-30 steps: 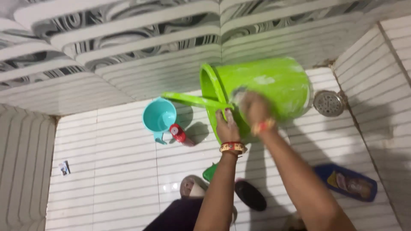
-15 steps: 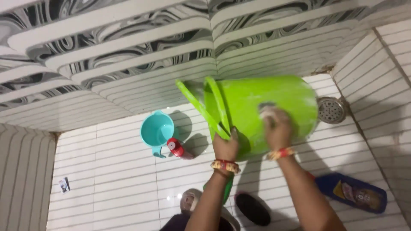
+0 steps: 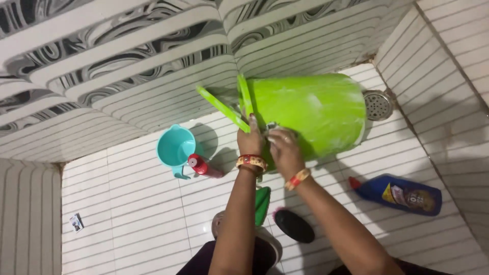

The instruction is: Scrubbing and cleaning a green plastic bucket in a tiled washroom area using soap/detergent.

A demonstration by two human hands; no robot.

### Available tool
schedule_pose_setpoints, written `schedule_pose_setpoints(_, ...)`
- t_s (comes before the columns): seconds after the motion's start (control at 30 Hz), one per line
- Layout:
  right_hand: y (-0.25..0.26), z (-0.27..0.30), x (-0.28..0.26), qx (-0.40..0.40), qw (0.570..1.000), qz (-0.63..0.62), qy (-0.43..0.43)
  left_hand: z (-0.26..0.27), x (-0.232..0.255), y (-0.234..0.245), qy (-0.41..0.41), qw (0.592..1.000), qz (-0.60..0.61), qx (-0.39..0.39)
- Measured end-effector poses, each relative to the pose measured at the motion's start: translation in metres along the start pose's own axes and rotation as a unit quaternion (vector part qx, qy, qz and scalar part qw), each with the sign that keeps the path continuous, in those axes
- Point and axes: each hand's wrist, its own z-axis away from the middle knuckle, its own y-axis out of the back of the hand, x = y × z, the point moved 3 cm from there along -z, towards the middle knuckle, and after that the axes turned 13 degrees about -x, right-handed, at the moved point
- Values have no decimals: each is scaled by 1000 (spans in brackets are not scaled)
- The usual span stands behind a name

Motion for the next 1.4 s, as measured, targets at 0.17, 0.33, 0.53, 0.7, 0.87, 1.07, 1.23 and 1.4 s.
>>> schedule_pose_setpoints(0.17, 22, -29, 44, -6, 991, -57, -121, -6, -15, 1, -59, 992, -112, 1)
schedule_pose_setpoints(0.33, 6, -39, 60, -110, 989, 98, 11, 21, 18, 2, -82, 992, -89, -24)
schedule_pose_setpoints(0.53, 1, -46, 55, -83, 991, 81, -61, 54, -1, 5, -67, 996, -31, -53)
schedule_pose_setpoints(0.7, 47, -61, 46, -79, 992, 53, -89, 75, -11, 4, -120, 989, 21, -80)
schedule_pose_setpoints(0.87, 20, -44, 42, -130, 991, -6, -37, 65, -9, 7, -118, 990, 5, -73)
schedule_pose_setpoints(1.07, 39, -14, 17, -177, 979, 95, 29, 80, -29, 12, -93, 993, -3, -77)
schedule_pose_setpoints(1.23, 40, -6, 29, -307, 941, 133, 44, 88, -30, 12, -238, 962, -112, -72)
schedule_pose_setpoints(1.4, -12, -6, 34, -248, 959, 139, -12, 88, -42, 21, -187, 975, -45, -108)
